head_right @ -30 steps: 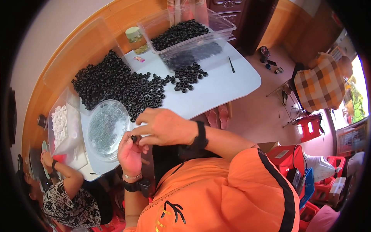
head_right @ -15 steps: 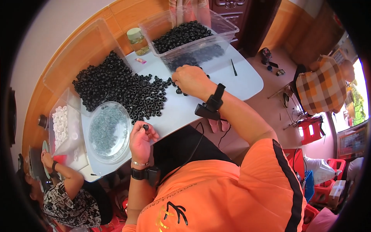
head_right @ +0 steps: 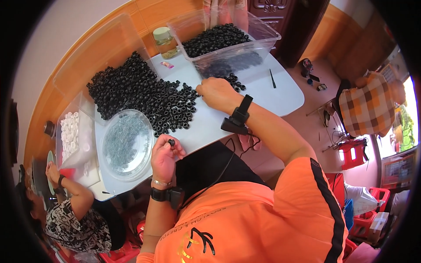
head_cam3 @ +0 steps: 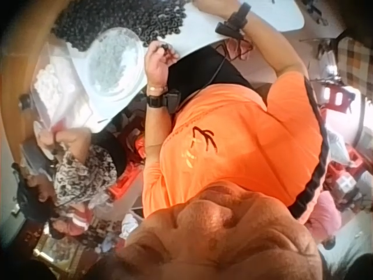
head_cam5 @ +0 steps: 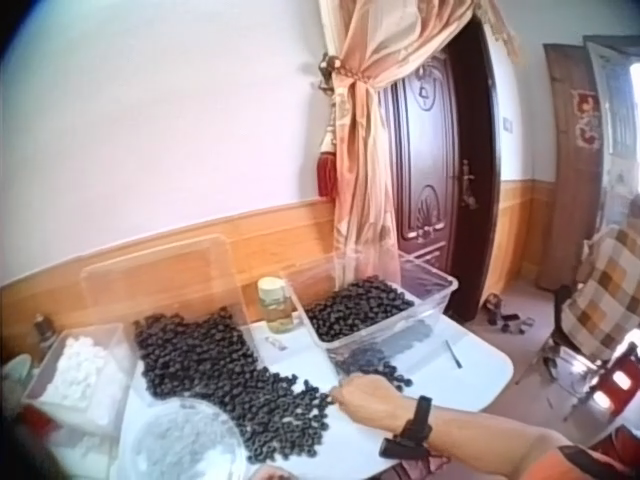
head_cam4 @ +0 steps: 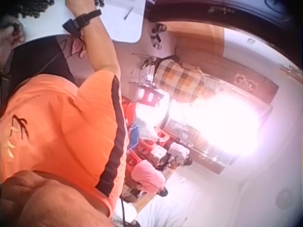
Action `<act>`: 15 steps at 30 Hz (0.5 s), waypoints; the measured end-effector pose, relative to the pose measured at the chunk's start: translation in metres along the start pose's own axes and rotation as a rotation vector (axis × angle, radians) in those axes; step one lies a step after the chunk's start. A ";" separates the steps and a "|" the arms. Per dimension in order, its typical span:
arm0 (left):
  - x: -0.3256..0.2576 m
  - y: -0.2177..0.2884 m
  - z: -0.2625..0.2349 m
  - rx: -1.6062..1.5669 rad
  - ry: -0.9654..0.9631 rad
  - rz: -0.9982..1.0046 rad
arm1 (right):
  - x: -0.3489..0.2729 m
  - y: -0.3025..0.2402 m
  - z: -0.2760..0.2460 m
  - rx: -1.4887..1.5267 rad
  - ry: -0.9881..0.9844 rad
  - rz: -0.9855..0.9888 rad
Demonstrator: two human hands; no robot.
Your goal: Sorting and inspecting small black rubber or plastic loops/rings from a bin on a table.
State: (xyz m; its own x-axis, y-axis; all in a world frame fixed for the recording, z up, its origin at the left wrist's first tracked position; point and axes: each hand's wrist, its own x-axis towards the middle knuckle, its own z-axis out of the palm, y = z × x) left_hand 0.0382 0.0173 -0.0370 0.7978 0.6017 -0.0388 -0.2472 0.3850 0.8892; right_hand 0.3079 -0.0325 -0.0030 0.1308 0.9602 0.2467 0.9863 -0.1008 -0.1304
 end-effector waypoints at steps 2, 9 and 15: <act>0.000 0.000 -0.001 -0.010 -0.013 0.006 | -0.001 0.000 0.000 0.066 -0.013 -0.011; -0.002 -0.001 -0.001 -0.021 -0.023 0.012 | -0.002 0.001 -0.009 0.040 0.067 -0.053; -0.001 0.001 0.000 -0.004 -0.023 0.003 | 0.009 -0.003 -0.010 0.024 0.072 -0.059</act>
State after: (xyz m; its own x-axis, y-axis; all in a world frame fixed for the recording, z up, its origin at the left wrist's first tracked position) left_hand 0.0369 0.0166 -0.0360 0.8095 0.5866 -0.0254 -0.2516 0.3856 0.8877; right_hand 0.3073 -0.0263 0.0094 0.0800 0.9429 0.3234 0.9900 -0.0374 -0.1361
